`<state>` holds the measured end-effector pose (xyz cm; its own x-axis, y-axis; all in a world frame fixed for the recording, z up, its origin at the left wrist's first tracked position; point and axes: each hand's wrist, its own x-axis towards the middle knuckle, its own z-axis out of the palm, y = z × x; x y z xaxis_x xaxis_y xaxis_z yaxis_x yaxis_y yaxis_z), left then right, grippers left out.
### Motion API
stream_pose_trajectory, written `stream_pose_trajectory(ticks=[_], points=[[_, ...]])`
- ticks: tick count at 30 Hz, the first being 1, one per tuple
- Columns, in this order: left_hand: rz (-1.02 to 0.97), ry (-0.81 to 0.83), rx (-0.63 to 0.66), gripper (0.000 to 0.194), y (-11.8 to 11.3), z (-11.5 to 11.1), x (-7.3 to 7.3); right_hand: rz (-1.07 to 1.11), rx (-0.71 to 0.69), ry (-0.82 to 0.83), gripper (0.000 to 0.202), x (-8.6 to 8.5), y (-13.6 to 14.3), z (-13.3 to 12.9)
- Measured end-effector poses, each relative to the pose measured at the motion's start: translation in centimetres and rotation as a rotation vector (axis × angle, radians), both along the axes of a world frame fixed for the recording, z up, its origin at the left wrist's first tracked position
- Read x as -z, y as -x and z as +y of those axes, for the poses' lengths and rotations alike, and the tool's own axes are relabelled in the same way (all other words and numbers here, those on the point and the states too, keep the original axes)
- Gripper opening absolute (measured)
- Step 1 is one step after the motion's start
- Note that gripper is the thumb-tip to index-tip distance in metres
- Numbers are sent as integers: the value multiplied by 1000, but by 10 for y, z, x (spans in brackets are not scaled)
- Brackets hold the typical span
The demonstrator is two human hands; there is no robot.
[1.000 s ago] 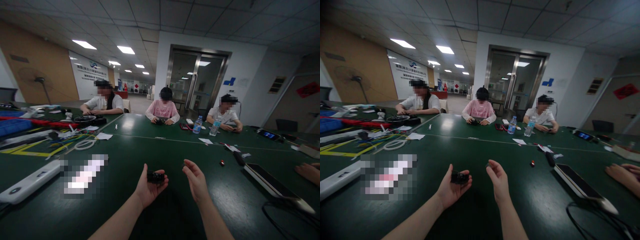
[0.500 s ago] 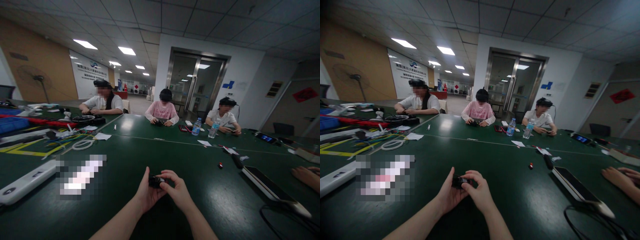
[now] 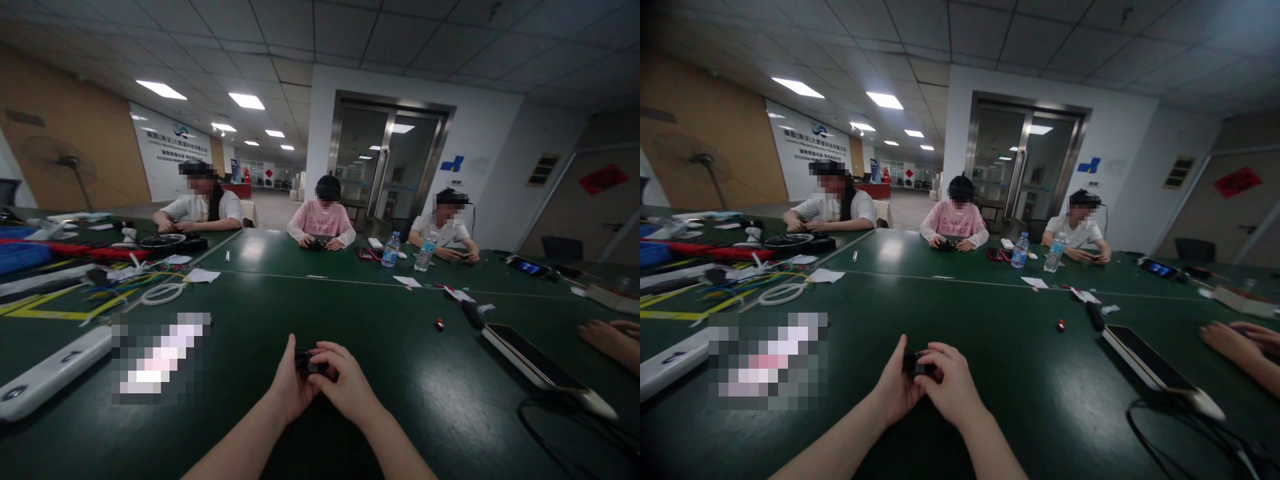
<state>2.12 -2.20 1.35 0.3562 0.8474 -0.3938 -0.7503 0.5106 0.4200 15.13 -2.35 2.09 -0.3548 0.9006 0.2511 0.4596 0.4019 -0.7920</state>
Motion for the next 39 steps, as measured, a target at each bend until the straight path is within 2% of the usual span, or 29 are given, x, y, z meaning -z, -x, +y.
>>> stream_pose_trajectory(ticks=[7, 13, 20, 32, 39], points=[[-6, -25, 21, 60, 4, -3, -5, 45, -16, -13, 43, -2, -7, -1], [-12, -30, 42, 53, 5, -2, -5, 41, -9, -49, 40, -10, -8, -4], [8, -38, 62, 46, 5, -1, -2, 40, -19, -33, 43, -8, -7, -3], [-8, -53, 76, 45, 5, 2, -1, 76, -31, 9, 40, -7, -8, -2], [-26, -76, 65, 52, 6, -2, -5, 100, -51, 35, 39, -8, -8, -2]])
